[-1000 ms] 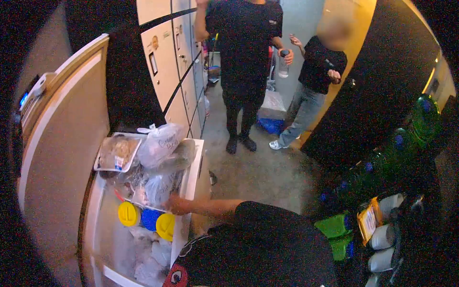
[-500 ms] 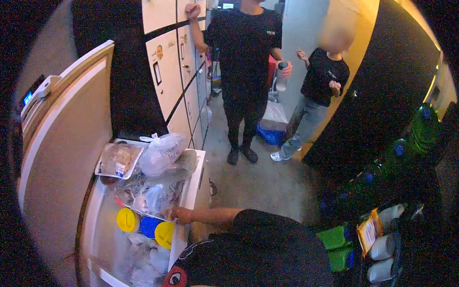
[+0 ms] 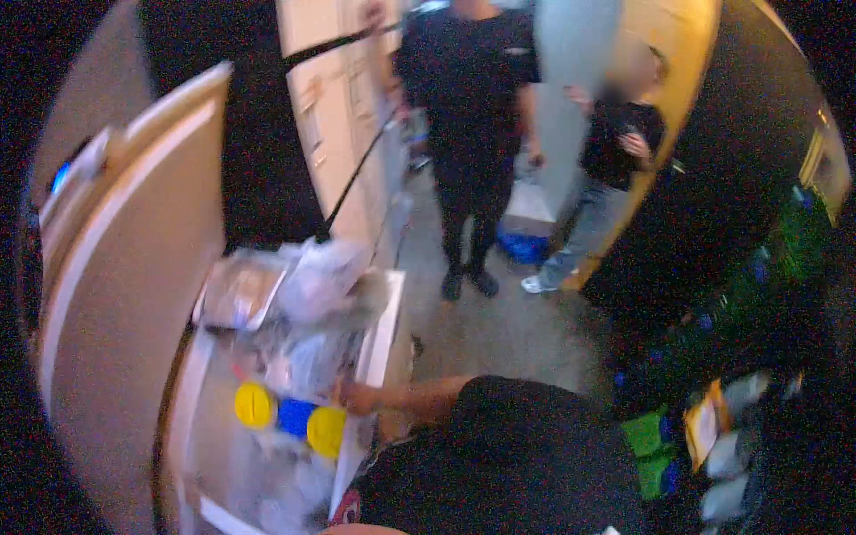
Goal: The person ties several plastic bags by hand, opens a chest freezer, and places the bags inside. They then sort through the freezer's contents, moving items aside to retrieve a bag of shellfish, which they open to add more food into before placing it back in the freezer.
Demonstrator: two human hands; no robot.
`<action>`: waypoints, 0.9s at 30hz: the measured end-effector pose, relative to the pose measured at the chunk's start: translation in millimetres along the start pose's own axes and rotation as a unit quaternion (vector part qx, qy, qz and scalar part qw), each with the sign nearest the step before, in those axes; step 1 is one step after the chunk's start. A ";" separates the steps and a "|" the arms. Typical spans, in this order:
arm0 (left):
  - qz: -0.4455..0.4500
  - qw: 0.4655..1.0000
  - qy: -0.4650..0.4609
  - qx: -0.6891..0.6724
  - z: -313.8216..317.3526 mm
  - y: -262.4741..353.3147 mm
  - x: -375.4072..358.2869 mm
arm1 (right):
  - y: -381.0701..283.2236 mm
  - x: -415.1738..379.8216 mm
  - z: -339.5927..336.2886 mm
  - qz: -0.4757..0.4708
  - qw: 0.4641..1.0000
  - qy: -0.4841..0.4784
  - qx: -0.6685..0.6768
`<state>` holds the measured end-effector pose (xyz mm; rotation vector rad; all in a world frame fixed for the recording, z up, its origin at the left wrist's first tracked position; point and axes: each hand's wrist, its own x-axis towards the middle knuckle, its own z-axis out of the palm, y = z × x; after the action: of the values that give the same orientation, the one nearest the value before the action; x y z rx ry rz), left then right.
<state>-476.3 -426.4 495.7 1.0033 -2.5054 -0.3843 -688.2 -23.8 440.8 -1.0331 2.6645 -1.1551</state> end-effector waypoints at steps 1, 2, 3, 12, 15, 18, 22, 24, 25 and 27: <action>-0.016 1.000 0.002 0.007 -5.4 -25.9 -12.8 | 6.2 -3.4 3.1 -0.018 1.000 -0.013 0.015; -0.041 0.999 0.003 0.015 -15.1 -48.5 -27.7 | 4.8 -4.2 -4.1 -0.015 0.999 -0.043 0.019; -0.075 0.997 -0.001 0.032 -35.5 -75.7 -56.9 | 1.5 1.3 -16.5 -0.010 0.996 -0.084 0.024; -0.213 0.972 0.066 0.067 -86.9 -142.2 -120.5 | -78.9 89.7 -2.5 -0.055 0.934 -0.353 -0.031; -0.301 0.951 0.020 0.059 -91.1 -124.4 -112.6 | -64.3 110.6 42.4 -0.125 0.905 -0.397 -0.087; -0.263 0.961 0.060 0.066 -80.8 -147.0 -124.2 | -48.3 130.2 96.8 -0.127 0.860 -0.472 -0.149; -0.261 0.962 0.041 0.076 -82.2 -143.7 -122.9 | -44.9 135.6 153.4 -0.112 0.828 -0.535 -0.127; -0.314 0.948 0.044 -0.012 -79.5 -149.0 -127.8 | -45.1 138.5 186.2 -0.086 0.810 -0.571 -0.104; -0.338 0.938 0.045 -0.056 -78.6 -149.8 -129.2 | -45.3 140.1 203.6 -0.070 0.798 -0.591 -0.096; -0.307 0.950 0.053 -0.027 -81.4 -143.7 -123.8 | -31.3 142.9 241.4 -0.060 0.778 -0.617 -0.105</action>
<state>-272.0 -448.2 476.4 1.7218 -2.0259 -0.5543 -708.5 -276.7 317.0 -1.3226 1.6288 0.0091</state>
